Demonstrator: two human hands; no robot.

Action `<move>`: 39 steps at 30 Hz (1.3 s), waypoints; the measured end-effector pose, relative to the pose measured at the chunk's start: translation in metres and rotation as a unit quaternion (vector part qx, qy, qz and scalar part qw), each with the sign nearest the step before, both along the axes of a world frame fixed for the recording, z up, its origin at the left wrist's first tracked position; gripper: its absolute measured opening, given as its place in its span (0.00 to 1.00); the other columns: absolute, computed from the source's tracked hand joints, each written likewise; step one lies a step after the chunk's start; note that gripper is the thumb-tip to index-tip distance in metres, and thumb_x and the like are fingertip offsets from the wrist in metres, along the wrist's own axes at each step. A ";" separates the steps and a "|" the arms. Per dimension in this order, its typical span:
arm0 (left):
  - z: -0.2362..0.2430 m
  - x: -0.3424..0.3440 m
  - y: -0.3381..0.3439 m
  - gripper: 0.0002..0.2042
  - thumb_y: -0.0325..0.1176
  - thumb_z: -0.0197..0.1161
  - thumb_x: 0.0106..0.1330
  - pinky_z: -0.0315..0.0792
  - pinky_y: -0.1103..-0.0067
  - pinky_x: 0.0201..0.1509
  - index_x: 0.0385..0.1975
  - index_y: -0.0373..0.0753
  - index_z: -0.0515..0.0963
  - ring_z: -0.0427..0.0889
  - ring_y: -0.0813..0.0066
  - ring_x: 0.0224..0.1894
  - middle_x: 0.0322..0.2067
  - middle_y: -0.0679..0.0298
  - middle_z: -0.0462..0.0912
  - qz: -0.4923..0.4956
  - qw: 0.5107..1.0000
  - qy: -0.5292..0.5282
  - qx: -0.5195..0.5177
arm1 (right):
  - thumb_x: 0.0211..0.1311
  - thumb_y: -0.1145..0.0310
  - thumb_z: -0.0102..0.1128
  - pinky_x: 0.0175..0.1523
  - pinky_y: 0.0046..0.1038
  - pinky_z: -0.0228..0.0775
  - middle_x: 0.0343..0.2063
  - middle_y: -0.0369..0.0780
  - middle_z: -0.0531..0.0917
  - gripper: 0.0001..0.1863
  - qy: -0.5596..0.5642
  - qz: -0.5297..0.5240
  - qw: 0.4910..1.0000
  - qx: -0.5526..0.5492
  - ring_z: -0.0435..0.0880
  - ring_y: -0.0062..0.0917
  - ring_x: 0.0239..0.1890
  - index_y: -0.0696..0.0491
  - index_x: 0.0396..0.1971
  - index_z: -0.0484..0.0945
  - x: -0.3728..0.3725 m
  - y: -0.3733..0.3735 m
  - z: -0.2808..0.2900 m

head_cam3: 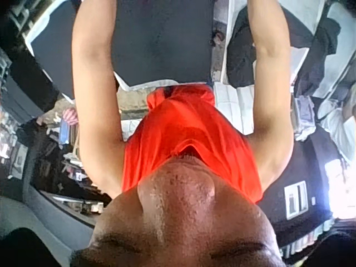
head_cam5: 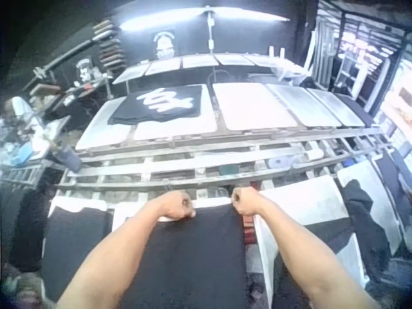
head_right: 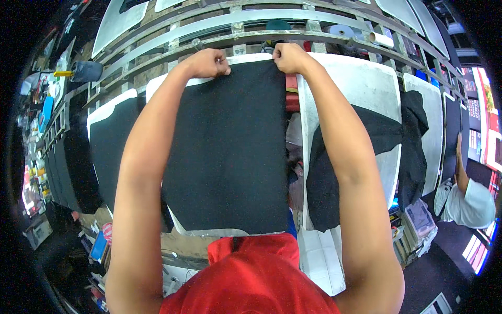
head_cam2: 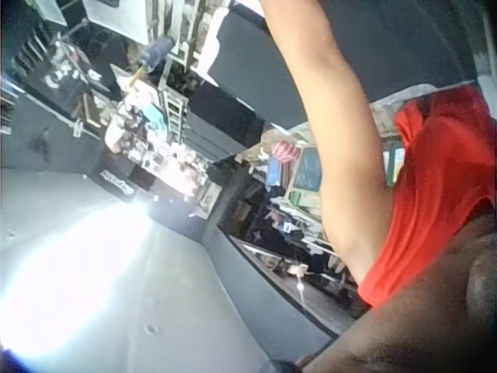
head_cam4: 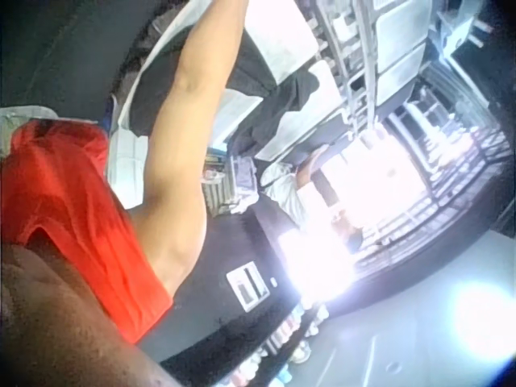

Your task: Positioning and smoothing black t-shirts onto platens for screen printing.

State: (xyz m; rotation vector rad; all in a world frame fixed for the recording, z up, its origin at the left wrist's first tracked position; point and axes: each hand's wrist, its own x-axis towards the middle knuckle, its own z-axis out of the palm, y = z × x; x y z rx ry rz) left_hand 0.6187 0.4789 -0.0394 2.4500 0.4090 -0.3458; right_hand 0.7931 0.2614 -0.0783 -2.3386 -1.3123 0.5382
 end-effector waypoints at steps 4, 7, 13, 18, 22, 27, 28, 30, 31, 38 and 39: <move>0.012 -0.036 0.032 0.08 0.34 0.69 0.52 0.73 0.72 0.40 0.29 0.39 0.82 0.82 0.67 0.34 0.29 0.61 0.84 -0.052 0.993 0.108 -0.001 | 0.52 0.71 0.60 0.42 0.30 0.73 0.27 0.43 0.83 0.09 0.033 0.002 0.999 0.011 0.82 0.32 0.32 0.58 0.32 0.79 -0.003 0.002 0.008; 0.018 -0.058 0.048 0.09 0.33 0.70 0.50 0.73 0.71 0.39 0.29 0.37 0.81 0.81 0.65 0.33 0.27 0.59 0.84 -0.088 0.980 0.172 0.044 | 0.50 0.69 0.57 0.46 0.35 0.73 0.32 0.48 0.84 0.10 0.049 0.009 0.999 0.011 0.83 0.41 0.38 0.56 0.32 0.80 -0.004 0.001 0.009; 0.025 -0.102 0.082 0.14 0.38 0.67 0.53 0.72 0.63 0.40 0.31 0.34 0.80 0.82 0.53 0.35 0.30 0.51 0.83 -0.158 0.950 0.201 0.180 | 0.52 0.71 0.58 0.42 0.30 0.73 0.29 0.44 0.83 0.09 0.078 0.025 0.996 0.030 0.82 0.32 0.33 0.59 0.33 0.80 -0.003 -0.004 0.011; 0.065 -0.118 0.100 0.14 0.39 0.66 0.55 0.71 0.66 0.41 0.33 0.34 0.80 0.81 0.58 0.36 0.30 0.52 0.82 -0.122 0.967 0.195 0.112 | 0.52 0.70 0.58 0.41 0.31 0.73 0.27 0.44 0.83 0.10 0.077 0.010 0.996 0.041 0.82 0.31 0.32 0.59 0.33 0.79 -0.010 0.001 0.027; 0.054 -0.125 0.098 0.12 0.38 0.66 0.56 0.70 0.68 0.40 0.32 0.35 0.79 0.80 0.64 0.35 0.28 0.57 0.81 -0.072 0.979 0.165 0.094 | 0.49 0.68 0.58 0.39 0.30 0.72 0.25 0.43 0.81 0.10 0.053 0.008 0.998 0.042 0.79 0.29 0.30 0.58 0.30 0.78 -0.010 0.001 0.020; 0.066 -0.147 0.112 0.08 0.35 0.65 0.59 0.67 0.81 0.40 0.31 0.38 0.78 0.74 0.81 0.32 0.27 0.72 0.78 0.011 0.973 0.117 -0.201 | 0.47 0.68 0.59 0.33 0.25 0.67 0.19 0.32 0.73 0.07 0.179 -0.026 0.982 0.061 0.72 0.18 0.26 0.55 0.22 0.73 -0.005 -0.007 0.029; 0.061 -0.152 0.115 0.08 0.36 0.65 0.60 0.67 0.82 0.39 0.31 0.39 0.78 0.74 0.82 0.32 0.27 0.72 0.78 0.044 0.960 0.101 -0.257 | 0.48 0.69 0.58 0.30 0.23 0.63 0.18 0.29 0.70 0.06 0.181 -0.019 0.980 0.081 0.69 0.14 0.25 0.53 0.20 0.71 -0.005 -0.008 0.025; 0.055 -0.157 0.112 0.08 0.36 0.65 0.60 0.67 0.83 0.39 0.32 0.39 0.78 0.74 0.83 0.31 0.26 0.73 0.78 0.077 0.943 0.083 -0.312 | 0.47 0.69 0.58 0.31 0.23 0.63 0.18 0.30 0.71 0.06 0.187 -0.029 0.977 0.094 0.69 0.15 0.25 0.54 0.20 0.71 -0.008 -0.005 0.019; 0.052 -0.158 0.109 0.08 0.37 0.65 0.61 0.67 0.83 0.38 0.31 0.40 0.78 0.74 0.84 0.31 0.26 0.73 0.77 0.127 0.929 0.081 -0.338 | 0.47 0.68 0.58 0.31 0.23 0.63 0.18 0.31 0.71 0.07 0.194 -0.040 0.974 0.107 0.70 0.16 0.25 0.54 0.19 0.71 -0.009 -0.005 0.017; 0.033 -0.171 0.104 0.07 0.38 0.63 0.65 0.69 0.82 0.38 0.32 0.42 0.78 0.75 0.85 0.31 0.28 0.75 0.79 0.211 0.895 0.036 -0.392 | 0.45 0.63 0.59 0.36 0.28 0.68 0.19 0.38 0.76 0.11 0.136 -0.103 0.984 0.049 0.73 0.23 0.26 0.55 0.20 0.72 -0.024 -0.001 0.014; 0.034 -0.171 0.101 0.07 0.38 0.63 0.64 0.68 0.82 0.37 0.31 0.41 0.77 0.75 0.85 0.30 0.27 0.73 0.78 0.232 0.903 0.044 -0.360 | 0.45 0.63 0.59 0.36 0.28 0.68 0.19 0.38 0.76 0.11 0.139 -0.100 0.984 0.047 0.73 0.23 0.26 0.55 0.20 0.72 -0.026 -0.002 0.012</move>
